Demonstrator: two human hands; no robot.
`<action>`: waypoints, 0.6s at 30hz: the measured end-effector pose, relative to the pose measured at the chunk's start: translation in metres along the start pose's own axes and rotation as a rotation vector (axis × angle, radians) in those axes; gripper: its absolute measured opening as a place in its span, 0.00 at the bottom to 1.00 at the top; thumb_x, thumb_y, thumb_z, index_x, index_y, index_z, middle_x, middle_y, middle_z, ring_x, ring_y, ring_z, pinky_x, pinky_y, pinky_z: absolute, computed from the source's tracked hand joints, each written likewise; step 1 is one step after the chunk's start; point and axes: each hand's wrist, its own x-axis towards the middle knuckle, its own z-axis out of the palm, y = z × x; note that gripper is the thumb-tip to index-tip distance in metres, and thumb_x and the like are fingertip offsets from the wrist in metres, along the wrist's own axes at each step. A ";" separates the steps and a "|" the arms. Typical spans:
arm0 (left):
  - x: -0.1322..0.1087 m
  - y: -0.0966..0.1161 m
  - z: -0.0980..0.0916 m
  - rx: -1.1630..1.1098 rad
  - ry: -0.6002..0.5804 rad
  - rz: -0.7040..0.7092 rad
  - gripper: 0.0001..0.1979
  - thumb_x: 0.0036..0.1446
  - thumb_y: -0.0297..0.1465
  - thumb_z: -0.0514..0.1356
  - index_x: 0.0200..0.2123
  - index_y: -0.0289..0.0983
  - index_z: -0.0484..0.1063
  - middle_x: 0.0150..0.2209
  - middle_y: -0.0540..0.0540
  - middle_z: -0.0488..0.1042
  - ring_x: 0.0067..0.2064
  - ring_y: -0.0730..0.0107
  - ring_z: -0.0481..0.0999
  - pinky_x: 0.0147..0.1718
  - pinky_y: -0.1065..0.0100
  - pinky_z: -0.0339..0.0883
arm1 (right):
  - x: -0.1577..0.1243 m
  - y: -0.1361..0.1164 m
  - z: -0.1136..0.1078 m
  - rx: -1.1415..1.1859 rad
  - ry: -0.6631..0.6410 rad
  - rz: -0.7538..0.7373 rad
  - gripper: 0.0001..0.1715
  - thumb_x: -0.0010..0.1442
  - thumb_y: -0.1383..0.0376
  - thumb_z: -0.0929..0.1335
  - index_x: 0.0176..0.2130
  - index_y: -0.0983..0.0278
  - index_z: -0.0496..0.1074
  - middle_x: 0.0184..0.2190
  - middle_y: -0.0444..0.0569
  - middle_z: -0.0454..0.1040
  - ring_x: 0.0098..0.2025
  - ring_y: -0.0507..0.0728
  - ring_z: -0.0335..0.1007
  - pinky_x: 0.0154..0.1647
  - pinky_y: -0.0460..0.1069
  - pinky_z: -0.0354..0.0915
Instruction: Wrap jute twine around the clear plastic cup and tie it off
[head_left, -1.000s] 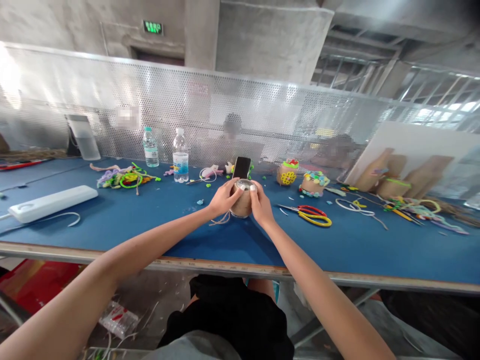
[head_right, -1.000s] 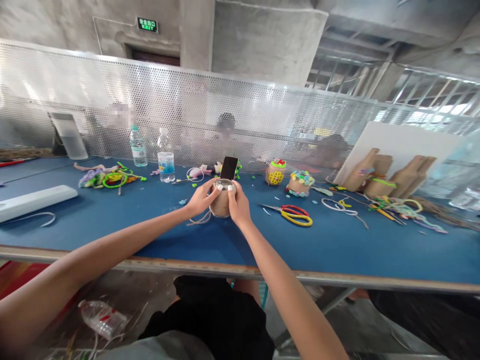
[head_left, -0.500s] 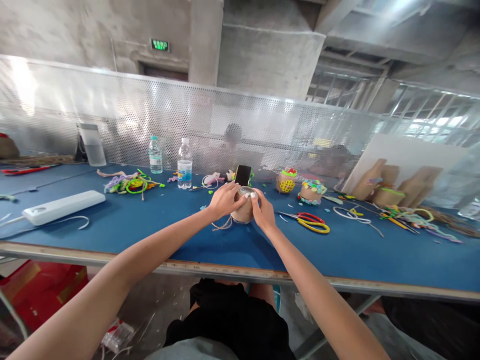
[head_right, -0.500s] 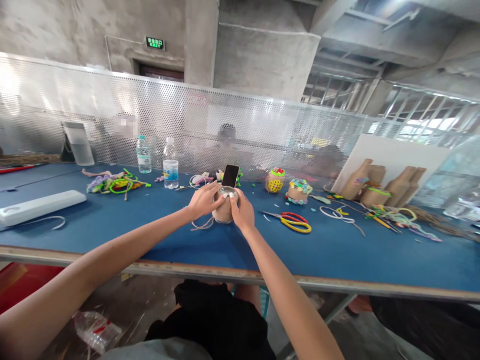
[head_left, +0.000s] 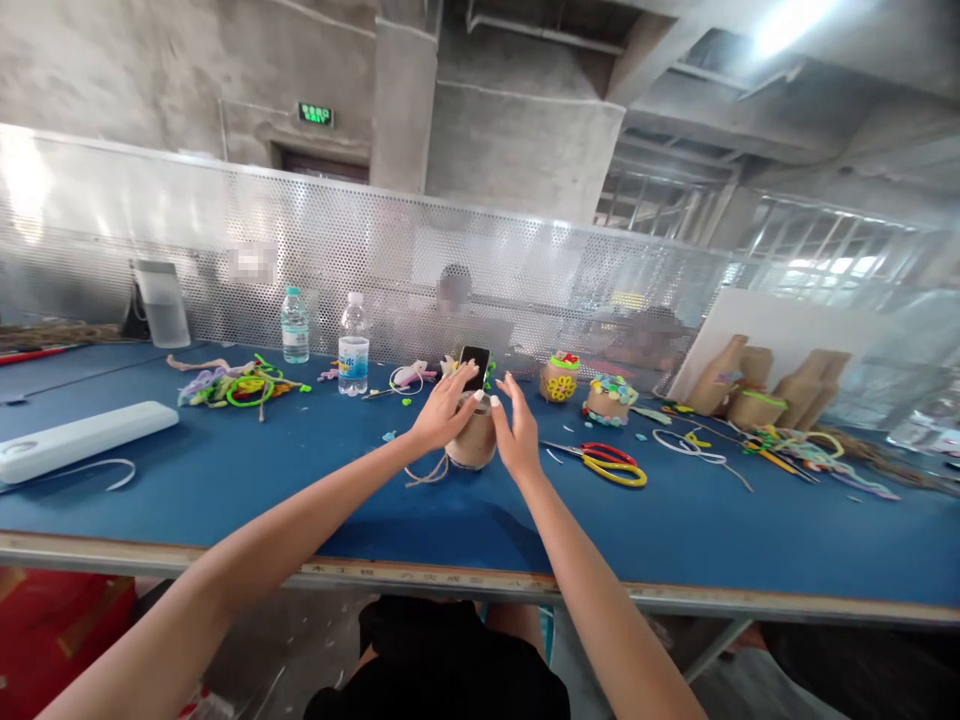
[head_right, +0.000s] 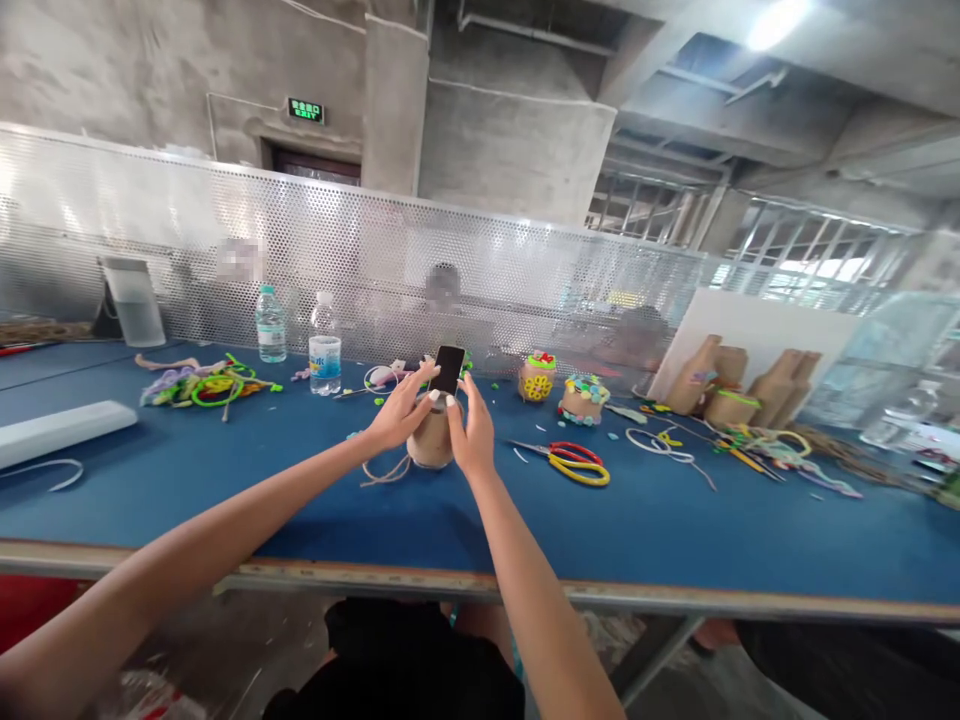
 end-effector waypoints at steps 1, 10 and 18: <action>0.002 -0.001 0.001 -0.015 -0.037 0.010 0.26 0.67 0.42 0.44 0.63 0.35 0.53 0.63 0.35 0.62 0.67 0.54 0.55 0.65 0.47 0.49 | 0.001 0.001 0.002 0.001 -0.033 -0.009 0.30 0.66 0.55 0.58 0.63 0.64 0.59 0.56 0.60 0.72 0.60 0.63 0.67 0.61 0.62 0.61; 0.000 -0.004 0.004 0.003 -0.094 0.021 0.24 0.67 0.38 0.44 0.61 0.34 0.53 0.56 0.38 0.71 0.60 0.55 0.66 0.62 0.49 0.53 | 0.000 0.008 0.009 0.053 -0.099 0.076 0.31 0.66 0.49 0.56 0.61 0.63 0.59 0.52 0.58 0.75 0.55 0.63 0.71 0.57 0.61 0.65; 0.002 -0.006 0.007 0.097 -0.071 -0.002 0.20 0.65 0.36 0.48 0.56 0.33 0.58 0.53 0.36 0.72 0.57 0.55 0.70 0.60 0.50 0.57 | -0.001 0.008 0.009 0.065 -0.102 0.115 0.32 0.65 0.47 0.56 0.61 0.62 0.57 0.52 0.57 0.74 0.54 0.63 0.72 0.56 0.61 0.65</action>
